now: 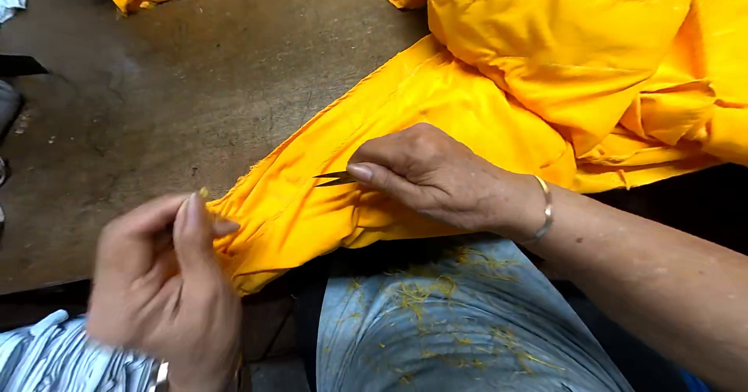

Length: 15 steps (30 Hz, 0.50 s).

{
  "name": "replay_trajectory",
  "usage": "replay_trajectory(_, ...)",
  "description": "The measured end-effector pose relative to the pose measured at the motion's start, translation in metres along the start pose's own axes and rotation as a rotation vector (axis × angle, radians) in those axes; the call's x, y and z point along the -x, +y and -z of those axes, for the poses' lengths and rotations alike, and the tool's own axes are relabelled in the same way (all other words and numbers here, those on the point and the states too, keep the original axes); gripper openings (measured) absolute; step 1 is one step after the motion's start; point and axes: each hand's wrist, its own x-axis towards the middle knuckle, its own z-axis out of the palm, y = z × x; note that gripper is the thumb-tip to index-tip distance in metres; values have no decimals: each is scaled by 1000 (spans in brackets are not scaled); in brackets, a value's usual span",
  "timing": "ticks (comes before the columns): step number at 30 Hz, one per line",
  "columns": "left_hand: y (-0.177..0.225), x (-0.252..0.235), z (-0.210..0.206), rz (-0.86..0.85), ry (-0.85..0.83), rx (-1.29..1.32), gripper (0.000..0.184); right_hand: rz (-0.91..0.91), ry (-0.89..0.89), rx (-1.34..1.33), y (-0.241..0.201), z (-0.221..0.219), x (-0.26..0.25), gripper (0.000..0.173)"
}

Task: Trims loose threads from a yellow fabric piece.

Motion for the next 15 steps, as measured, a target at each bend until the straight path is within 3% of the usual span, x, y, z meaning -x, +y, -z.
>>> replay_trajectory(3, 30, 33, 15, 7, -223, -15, 9, -66, 36, -147, -5, 10, 18, 36)
replay_trajectory(7, 37, 101, -37, -25, -621, 47, 19, -115, 23, -205, -17, 10, 39, 35)
replay_trajectory(11, 25, 137, -75, -18, -776, -68, 15, -78, -39, -153, -24, 0, 61, 34)
replay_trajectory(13, 24, 129, -77, -18, -854, -124, 19, -97, -48, -124, -24, -1, 69, 34)
replay_trajectory(15, 28, 116, -70, -37, -803, -94, 19, -126, -46, -120, -23, 2, 77, 36)
